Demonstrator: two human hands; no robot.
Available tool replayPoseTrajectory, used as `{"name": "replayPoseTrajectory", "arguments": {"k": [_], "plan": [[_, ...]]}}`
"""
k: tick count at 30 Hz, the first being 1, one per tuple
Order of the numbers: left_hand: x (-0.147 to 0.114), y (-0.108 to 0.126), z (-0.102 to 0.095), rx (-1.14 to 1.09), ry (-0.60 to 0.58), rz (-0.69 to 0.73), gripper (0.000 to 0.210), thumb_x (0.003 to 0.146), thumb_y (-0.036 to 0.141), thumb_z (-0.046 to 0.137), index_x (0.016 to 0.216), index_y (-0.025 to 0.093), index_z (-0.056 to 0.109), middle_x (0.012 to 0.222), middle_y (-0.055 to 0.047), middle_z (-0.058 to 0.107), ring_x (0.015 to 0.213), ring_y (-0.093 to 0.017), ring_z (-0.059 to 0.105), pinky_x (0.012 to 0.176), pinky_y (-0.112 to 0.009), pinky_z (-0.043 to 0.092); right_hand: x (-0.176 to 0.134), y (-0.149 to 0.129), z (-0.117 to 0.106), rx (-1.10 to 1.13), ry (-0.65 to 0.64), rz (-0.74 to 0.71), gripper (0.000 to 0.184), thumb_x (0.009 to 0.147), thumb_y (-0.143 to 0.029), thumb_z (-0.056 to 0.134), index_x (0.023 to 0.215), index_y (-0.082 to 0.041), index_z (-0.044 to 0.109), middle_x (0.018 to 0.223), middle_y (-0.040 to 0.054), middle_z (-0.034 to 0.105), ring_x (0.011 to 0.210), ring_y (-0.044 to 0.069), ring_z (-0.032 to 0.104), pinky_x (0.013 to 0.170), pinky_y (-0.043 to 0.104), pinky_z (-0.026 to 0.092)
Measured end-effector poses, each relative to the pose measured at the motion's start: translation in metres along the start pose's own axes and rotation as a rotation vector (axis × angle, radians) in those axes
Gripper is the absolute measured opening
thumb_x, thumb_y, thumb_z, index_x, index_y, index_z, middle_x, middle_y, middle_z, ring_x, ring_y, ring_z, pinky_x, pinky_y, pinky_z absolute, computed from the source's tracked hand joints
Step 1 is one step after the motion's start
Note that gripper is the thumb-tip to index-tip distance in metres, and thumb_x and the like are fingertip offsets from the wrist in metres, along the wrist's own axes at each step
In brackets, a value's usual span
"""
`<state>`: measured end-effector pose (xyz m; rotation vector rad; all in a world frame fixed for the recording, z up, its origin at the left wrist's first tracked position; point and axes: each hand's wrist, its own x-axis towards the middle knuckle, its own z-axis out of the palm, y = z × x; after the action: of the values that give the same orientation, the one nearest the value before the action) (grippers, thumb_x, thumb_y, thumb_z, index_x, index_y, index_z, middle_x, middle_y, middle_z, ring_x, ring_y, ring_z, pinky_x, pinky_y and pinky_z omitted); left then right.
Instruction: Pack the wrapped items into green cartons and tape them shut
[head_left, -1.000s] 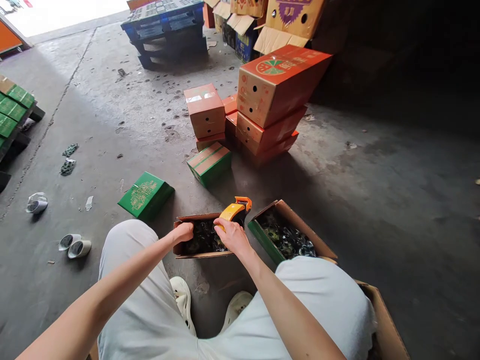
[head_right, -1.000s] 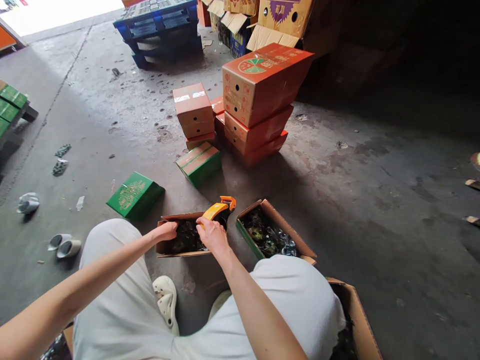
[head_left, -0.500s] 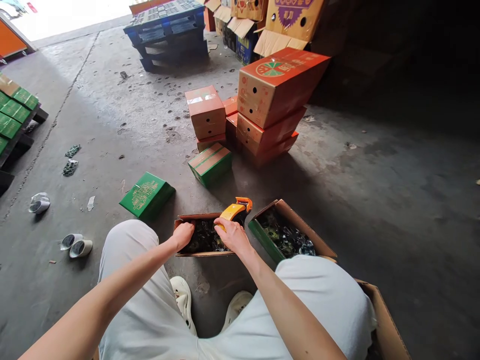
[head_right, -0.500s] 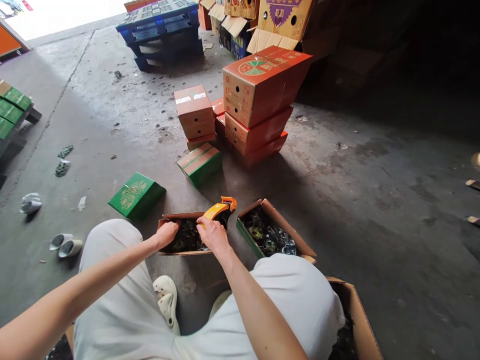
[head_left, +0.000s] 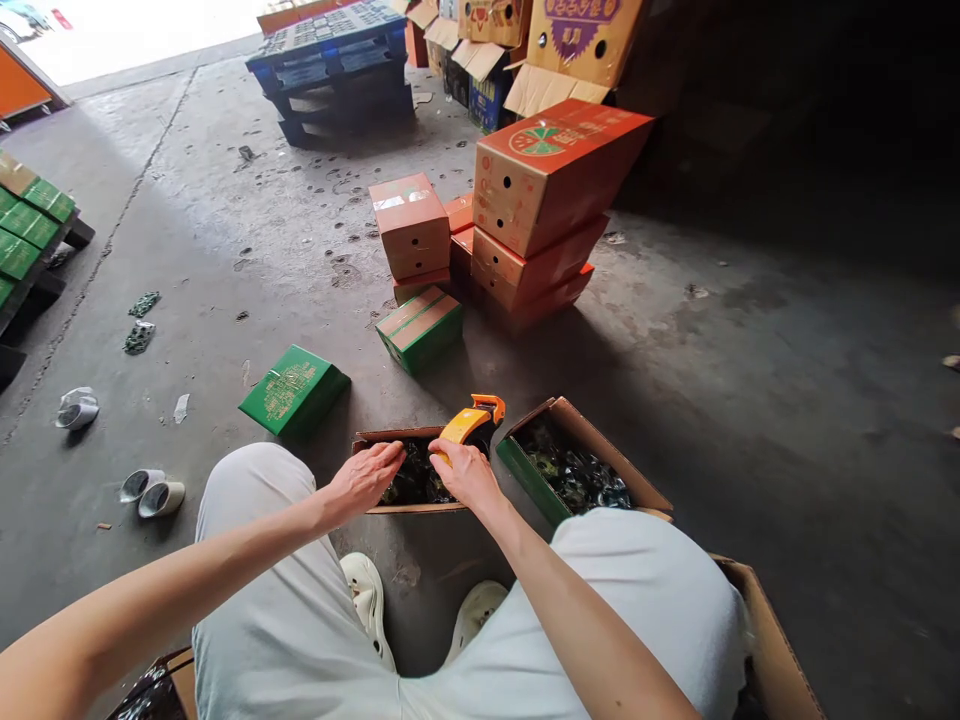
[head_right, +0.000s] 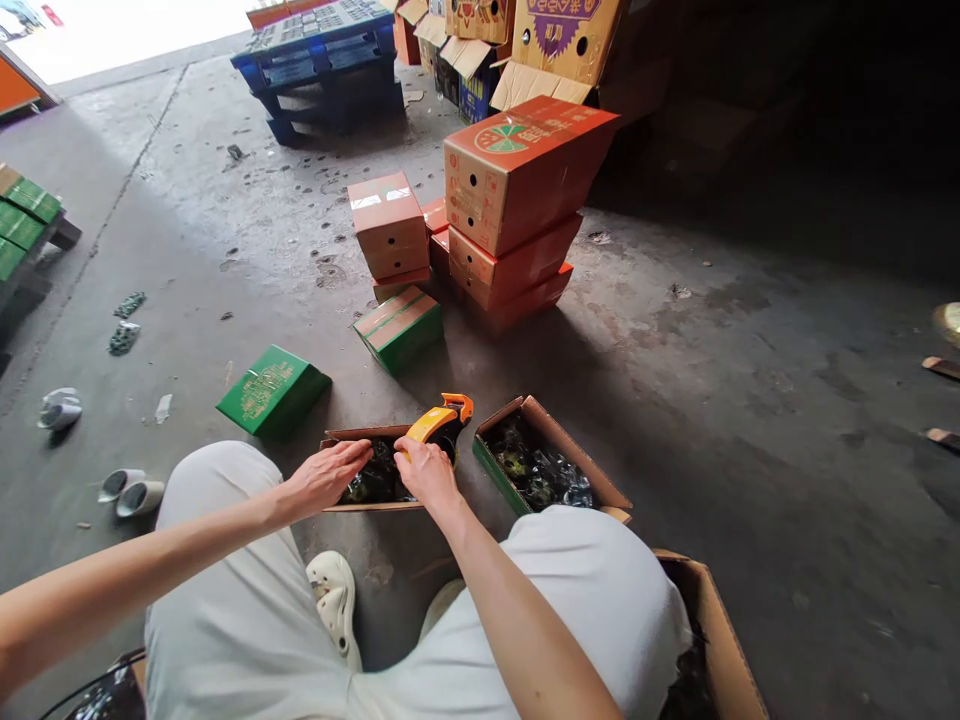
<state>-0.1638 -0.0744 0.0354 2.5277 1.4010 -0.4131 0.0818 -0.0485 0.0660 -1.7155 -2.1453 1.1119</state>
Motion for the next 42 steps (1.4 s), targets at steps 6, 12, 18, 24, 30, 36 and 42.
{"name": "replayPoseTrajectory", "arguments": {"k": [6, 12, 18, 24, 30, 36, 42], "plan": [[0.010, -0.013, 0.029, 0.049, -0.116, 0.020, 0.050, 0.084, 0.010, 0.058, 0.133, 0.009, 0.068, 0.149, -0.024, 0.057, 0.140, -0.035, 0.053, 0.116, -0.044, 0.043, 0.000, 0.001, 0.002, 0.018, 0.001, 0.011, 0.028, 0.101, -0.029, 0.056, 0.121, -0.031, 0.075, 0.115, 0.0015, 0.080, 0.112, 0.023, 0.073, 0.099, 0.029, 0.051], [0.024, -0.001, 0.025, -0.048, -0.026, -0.011, 0.051, 0.090, 0.015, 0.053, 0.141, 0.011, 0.060, 0.145, -0.025, 0.058, 0.129, -0.035, 0.060, 0.109, -0.050, 0.048, 0.001, 0.000, 0.003, 0.018, 0.014, 0.001, 0.028, 0.100, -0.027, 0.056, 0.120, -0.029, 0.076, 0.116, 0.0024, 0.080, 0.112, 0.024, 0.074, 0.099, 0.031, 0.051], [0.031, -0.006, 0.057, -0.259, -0.112, 0.171, 0.095, 0.088, 0.031, 0.064, 0.167, 0.011, 0.015, 0.173, -0.023, 0.017, 0.161, -0.036, 0.017, 0.128, -0.052, 0.024, 0.003, 0.004, 0.007, 0.047, 0.033, -0.011, 0.028, 0.099, -0.028, 0.057, 0.119, -0.030, 0.076, 0.114, 0.0015, 0.080, 0.109, 0.023, 0.074, 0.100, 0.031, 0.051], [0.034, -0.018, 0.058, -0.285, -0.091, 0.213, 0.091, 0.082, 0.025, 0.069, 0.163, 0.017, 0.029, 0.171, -0.018, 0.030, 0.156, -0.035, 0.033, 0.124, -0.049, 0.036, 0.008, 0.006, 0.000, 0.111, 0.053, -0.002, 0.028, 0.095, -0.022, 0.057, 0.112, -0.031, 0.078, 0.114, -0.0018, 0.080, 0.108, 0.021, 0.074, 0.100, 0.030, 0.052], [0.016, -0.007, 0.047, -0.281, 0.158, -0.043, 0.052, 0.094, 0.012, 0.047, 0.146, 0.019, 0.054, 0.144, -0.014, 0.062, 0.134, -0.026, 0.059, 0.115, -0.041, 0.047, 0.007, 0.008, -0.002, 0.127, 0.056, 0.013, 0.031, 0.093, -0.020, 0.057, 0.110, -0.031, 0.080, 0.113, -0.0019, 0.080, 0.107, 0.023, 0.075, 0.102, 0.033, 0.052], [0.031, 0.019, 0.043, -0.230, 0.175, -0.274, 0.042, 0.097, 0.024, 0.054, 0.136, 0.010, 0.056, 0.131, -0.021, 0.060, 0.121, -0.032, 0.059, 0.107, -0.047, 0.049, 0.010, 0.010, 0.001, 0.168, 0.046, -0.003, 0.030, 0.092, -0.020, 0.056, 0.109, -0.030, 0.079, 0.113, -0.0022, 0.080, 0.109, 0.022, 0.074, 0.103, 0.033, 0.051], [0.030, 0.027, 0.035, -0.204, 0.194, -0.214, 0.022, 0.094, 0.013, 0.051, 0.112, 0.020, 0.062, 0.123, -0.014, 0.059, 0.118, -0.029, 0.054, 0.104, -0.042, 0.048, 0.011, 0.008, -0.002, 0.136, 0.019, 0.038, 0.030, 0.093, -0.023, 0.058, 0.111, -0.032, 0.080, 0.114, -0.0020, 0.080, 0.108, 0.023, 0.074, 0.104, 0.034, 0.051]]}}
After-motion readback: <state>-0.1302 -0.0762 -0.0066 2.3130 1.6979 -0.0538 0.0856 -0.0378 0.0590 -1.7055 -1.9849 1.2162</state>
